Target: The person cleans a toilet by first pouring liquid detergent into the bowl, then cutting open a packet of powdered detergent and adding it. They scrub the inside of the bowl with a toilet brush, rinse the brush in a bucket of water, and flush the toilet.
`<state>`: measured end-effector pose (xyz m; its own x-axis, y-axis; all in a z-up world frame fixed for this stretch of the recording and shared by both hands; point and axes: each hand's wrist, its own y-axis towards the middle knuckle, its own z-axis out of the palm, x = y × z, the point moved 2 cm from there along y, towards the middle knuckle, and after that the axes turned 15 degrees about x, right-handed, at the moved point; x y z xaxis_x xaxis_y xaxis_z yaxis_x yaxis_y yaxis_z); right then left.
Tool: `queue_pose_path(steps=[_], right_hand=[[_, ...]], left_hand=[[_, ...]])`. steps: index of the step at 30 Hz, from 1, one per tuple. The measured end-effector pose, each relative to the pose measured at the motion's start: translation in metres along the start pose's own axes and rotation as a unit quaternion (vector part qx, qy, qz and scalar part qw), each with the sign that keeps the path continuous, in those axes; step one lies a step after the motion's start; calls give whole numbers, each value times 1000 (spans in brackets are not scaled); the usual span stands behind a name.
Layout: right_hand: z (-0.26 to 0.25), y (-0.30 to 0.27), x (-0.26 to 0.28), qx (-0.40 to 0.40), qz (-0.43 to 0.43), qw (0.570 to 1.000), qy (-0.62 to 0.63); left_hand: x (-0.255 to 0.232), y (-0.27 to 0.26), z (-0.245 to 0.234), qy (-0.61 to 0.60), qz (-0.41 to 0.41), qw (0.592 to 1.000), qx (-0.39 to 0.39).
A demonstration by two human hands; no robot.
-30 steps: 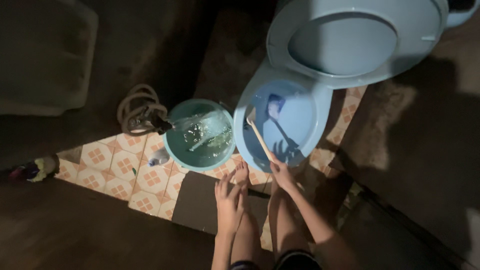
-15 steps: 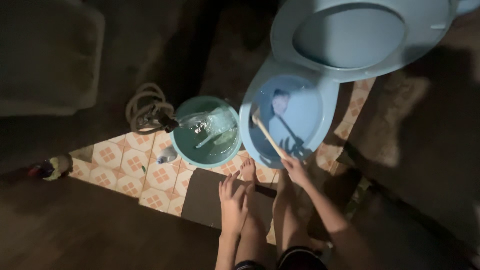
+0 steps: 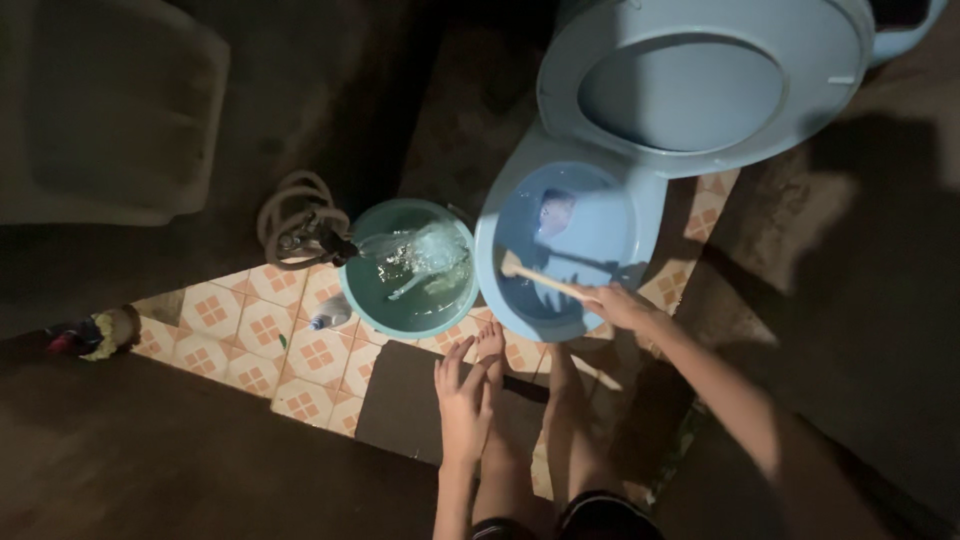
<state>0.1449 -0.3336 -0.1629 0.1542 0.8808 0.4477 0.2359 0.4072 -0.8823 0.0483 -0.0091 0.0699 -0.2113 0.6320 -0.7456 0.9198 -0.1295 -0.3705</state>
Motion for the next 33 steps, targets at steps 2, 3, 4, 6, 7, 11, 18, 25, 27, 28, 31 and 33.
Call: queue_pose_path(steps=[2, 3, 4, 6, 7, 11, 18, 25, 27, 28, 31, 33], right_hand=[[-7, 3, 11, -21, 44, 999, 8], [-6, 4, 17, -60, 19, 995, 74], [-4, 6, 22, -98, -5, 985, 140], [1, 13, 29, -158, -40, 924, 347], [6, 23, 34, -174, -50, 856, 484], [24, 53, 36, -163, -87, 680, 710], [36, 31, -4, -209, -27, 709, 673], [-8, 17, -25, -273, -11, 887, 371], [-16, 23, -25, -297, 37, 893, 336], [-17, 27, -24, -304, 89, 878, 358], [-3, 35, -15, -319, 204, 865, 330], [17, 36, -7, -337, 226, 872, 274]], left_hand=[[-1, 2, 7, 6, 2, 1000, -9], [-1, 2, 9, 5, 1, 1000, -9], [-1, 1, 12, 5, 1, 1000, -10], [0, 1, 17, -2, -4, 1000, -14], [0, 0, 18, -5, -8, 1000, -16], [0, -3, 16, -16, -14, 1000, -23], [4, -7, 6, -13, -35, 999, -29], [12, -14, 12, -20, -56, 998, -24], [13, -15, 14, -22, -66, 997, -19], [14, -16, 15, -22, -72, 997, -16], [16, -15, 15, -10, -81, 997, -10], [19, -17, 16, 1, -82, 997, -7]])
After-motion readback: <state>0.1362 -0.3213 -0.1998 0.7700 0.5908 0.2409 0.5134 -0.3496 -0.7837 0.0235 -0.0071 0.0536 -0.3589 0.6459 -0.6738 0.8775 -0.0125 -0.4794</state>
